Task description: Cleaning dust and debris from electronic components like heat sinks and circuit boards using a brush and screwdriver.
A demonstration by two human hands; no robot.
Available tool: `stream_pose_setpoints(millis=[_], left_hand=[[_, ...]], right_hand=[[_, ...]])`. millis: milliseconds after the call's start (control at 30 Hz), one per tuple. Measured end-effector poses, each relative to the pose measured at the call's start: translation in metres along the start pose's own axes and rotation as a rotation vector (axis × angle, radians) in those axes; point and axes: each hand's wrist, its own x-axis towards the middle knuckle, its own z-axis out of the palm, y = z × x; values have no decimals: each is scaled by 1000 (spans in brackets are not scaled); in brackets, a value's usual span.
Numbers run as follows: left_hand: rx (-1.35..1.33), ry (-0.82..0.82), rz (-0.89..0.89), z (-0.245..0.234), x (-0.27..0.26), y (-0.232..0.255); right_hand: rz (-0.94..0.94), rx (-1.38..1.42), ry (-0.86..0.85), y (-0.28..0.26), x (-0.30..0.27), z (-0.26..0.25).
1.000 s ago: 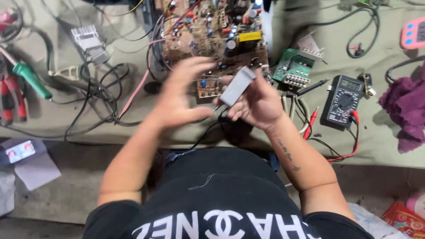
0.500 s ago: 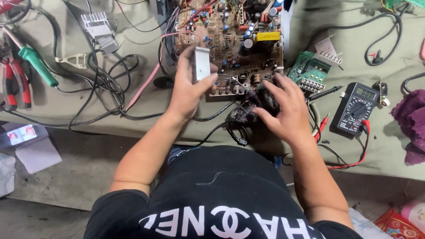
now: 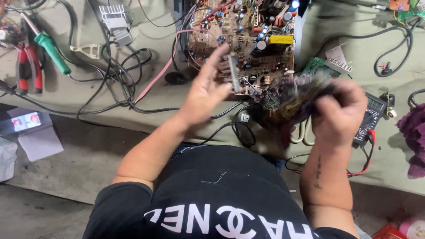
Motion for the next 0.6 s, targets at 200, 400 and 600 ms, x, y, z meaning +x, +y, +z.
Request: stream_pose_setpoints(millis=[200,400,600], left_hand=[[28,96,117,24,-6,-30],[107,284,152,14,-11,-26],[-27,257,123,38,-23,-42]], right_hand=[[-258,-22,-140,-6,-23,115],[-671,-128,-377,3,-51,144],[-677,-268,-414,-5,-51,133]])
